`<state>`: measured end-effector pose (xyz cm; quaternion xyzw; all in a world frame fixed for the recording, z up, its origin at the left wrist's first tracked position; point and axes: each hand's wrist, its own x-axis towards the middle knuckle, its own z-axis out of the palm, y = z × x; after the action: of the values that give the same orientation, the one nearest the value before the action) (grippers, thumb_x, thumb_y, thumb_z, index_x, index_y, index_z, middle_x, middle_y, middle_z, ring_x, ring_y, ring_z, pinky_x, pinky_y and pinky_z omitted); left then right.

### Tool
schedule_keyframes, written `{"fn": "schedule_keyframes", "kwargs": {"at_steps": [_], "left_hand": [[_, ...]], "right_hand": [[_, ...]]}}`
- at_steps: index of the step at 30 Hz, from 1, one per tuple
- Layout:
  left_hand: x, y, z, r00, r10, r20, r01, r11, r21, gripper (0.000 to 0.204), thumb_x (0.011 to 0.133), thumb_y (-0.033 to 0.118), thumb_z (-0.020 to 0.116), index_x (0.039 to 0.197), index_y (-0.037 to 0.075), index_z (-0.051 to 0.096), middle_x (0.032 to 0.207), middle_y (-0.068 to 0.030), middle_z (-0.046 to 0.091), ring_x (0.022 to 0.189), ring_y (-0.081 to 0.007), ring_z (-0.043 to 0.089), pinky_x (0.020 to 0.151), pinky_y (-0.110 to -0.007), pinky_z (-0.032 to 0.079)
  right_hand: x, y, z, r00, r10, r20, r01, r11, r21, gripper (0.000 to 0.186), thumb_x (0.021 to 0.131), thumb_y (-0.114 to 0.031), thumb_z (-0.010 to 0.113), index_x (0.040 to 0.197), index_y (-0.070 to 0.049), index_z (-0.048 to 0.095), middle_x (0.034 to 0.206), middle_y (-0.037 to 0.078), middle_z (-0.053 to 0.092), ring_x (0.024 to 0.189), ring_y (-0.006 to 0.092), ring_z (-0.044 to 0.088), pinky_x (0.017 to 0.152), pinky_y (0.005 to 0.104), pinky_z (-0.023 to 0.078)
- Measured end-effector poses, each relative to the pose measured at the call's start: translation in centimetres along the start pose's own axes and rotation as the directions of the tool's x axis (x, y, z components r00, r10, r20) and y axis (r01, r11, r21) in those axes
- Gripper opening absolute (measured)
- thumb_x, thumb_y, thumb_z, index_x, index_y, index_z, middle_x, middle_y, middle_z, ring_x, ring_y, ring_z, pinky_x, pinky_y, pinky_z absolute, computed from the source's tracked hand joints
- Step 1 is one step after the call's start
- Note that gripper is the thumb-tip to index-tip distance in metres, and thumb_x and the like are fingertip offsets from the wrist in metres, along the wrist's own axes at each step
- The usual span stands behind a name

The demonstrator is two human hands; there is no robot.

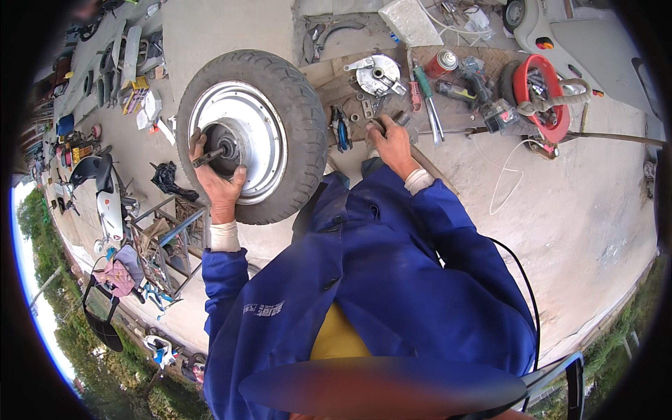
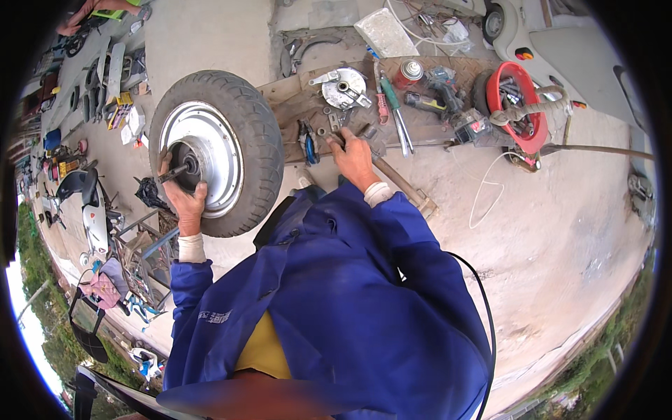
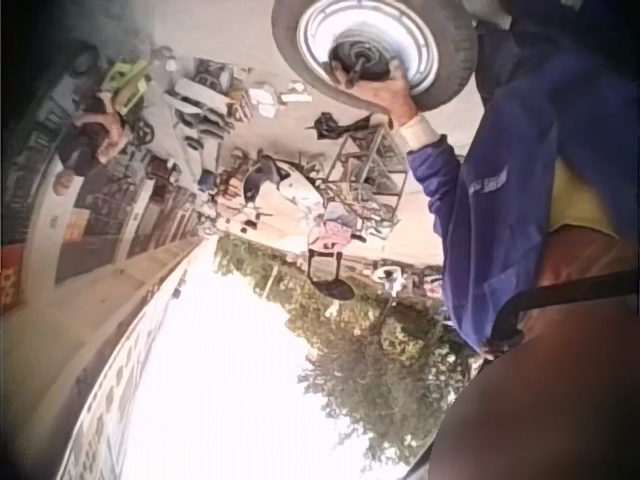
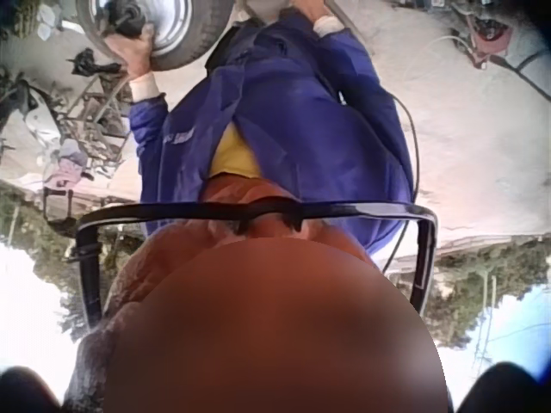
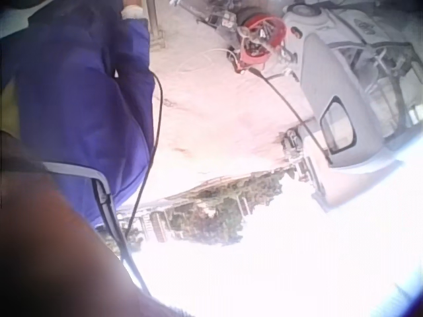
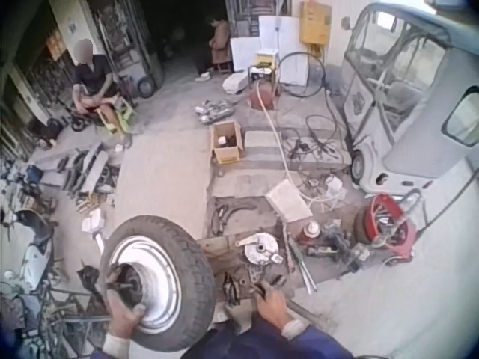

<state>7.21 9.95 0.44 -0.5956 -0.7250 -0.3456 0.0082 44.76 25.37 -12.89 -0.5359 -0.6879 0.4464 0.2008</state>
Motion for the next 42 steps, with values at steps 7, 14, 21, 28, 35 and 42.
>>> {"fn": "schedule_keyframes", "kwargs": {"at_steps": [7, 14, 21, 28, 35, 42], "left_hand": [[0.5, 0.0, -0.2, 1.000, 0.019, 0.000, -0.019, 1.000, -0.012, 0.106, 0.084, 0.074, 0.079, 0.152, -0.001, 0.050, 0.159, -0.0283, 0.048, 0.146, -0.0464, 0.049, 0.122, -0.057, 0.040], [0.1, 0.0, -0.3, 0.999, -0.019, -0.030, 0.018, 1.000, -0.016, 0.104, 0.083, 0.073, 0.080, 0.151, -0.001, 0.052, 0.157, -0.0274, 0.050, 0.144, -0.0468, 0.051, 0.121, -0.058, 0.041], [0.5, 0.7, -0.6, 0.999, -0.043, -0.016, 0.043, 0.998, 0.049, 0.102, 0.075, 0.065, 0.087, 0.149, 0.003, 0.055, 0.157, -0.0254, 0.051, 0.144, -0.0467, 0.051, 0.119, -0.056, 0.044], [0.4, 1.0, -0.9, 0.998, -0.046, -0.043, 0.047, 0.999, 0.015, 0.096, 0.069, 0.049, 0.089, 0.147, 0.004, 0.056, 0.157, -0.0229, 0.052, 0.139, -0.0435, 0.054, 0.118, -0.053, 0.044], [0.4, 0.9, -1.2, 0.999, -0.015, -0.045, 0.017, 0.999, 0.043, 0.098, 0.072, 0.054, 0.088, 0.148, 0.004, 0.053, 0.160, -0.0200, 0.051, 0.138, -0.0428, 0.054, 0.118, -0.053, 0.045], [-0.3, 0.4, -0.5, 0.997, -0.068, -0.041, 0.067, 0.998, -0.021, 0.102, 0.079, 0.069, 0.082, 0.151, 0.004, 0.050, 0.159, -0.0237, 0.049, 0.142, -0.0452, 0.052, 0.120, -0.054, 0.042]], "right_hand": [[5.0, 6.4, 1.7, 0.989, -0.147, 0.008, 0.132, 0.860, -0.493, 0.019, 0.100, -0.028, 0.071, 0.111, -0.014, 0.079, 0.117, 0.014, 0.075, 0.092, 0.0420, 0.076, 0.078, 0.0538, 0.060], [8.1, 9.6, 5.1, 0.988, -0.091, 0.126, 0.152, 0.731, -0.665, 0.018, 0.102, -0.023, 0.061, 0.104, -0.014, 0.077, 0.110, 0.015, 0.077, 0.092, 0.0402, 0.079, 0.075, 0.0543, 0.062], [8.1, 9.7, 5.3, 0.983, -0.114, 0.141, 0.180, 0.717, -0.673, 0.020, 0.101, -0.021, 0.059, 0.111, -0.014, 0.075, 0.115, 0.015, 0.079, 0.091, 0.0427, 0.079, 0.074, 0.0579, 0.061], [8.0, 8.5, 4.6, 0.988, -0.072, 0.137, 0.145, 0.737, -0.660, 0.028, 0.094, -0.030, 0.073, 0.114, -0.011, 0.071, 0.111, 0.020, 0.079, 0.096, 0.0448, 0.077, 0.081, 0.0574, 0.061], [6.7, 4.9, 2.1, 0.990, -0.068, -0.122, 0.042, 0.978, -0.203, 0.038, 0.097, -0.034, 0.076, 0.118, -0.002, 0.077, 0.107, 0.027, 0.079, 0.096, 0.0463, 0.075, 0.086, 0.0519, 0.057], [-0.6, -9.0, -3.2, 0.974, -0.085, -0.212, 0.134, 0.965, 0.227, 0.020, 0.099, -0.014, 0.080, 0.105, 0.004, 0.073, 0.092, 0.002, 0.071, 0.079, 0.0108, 0.059, 0.072, 0.0294, 0.051]]}}
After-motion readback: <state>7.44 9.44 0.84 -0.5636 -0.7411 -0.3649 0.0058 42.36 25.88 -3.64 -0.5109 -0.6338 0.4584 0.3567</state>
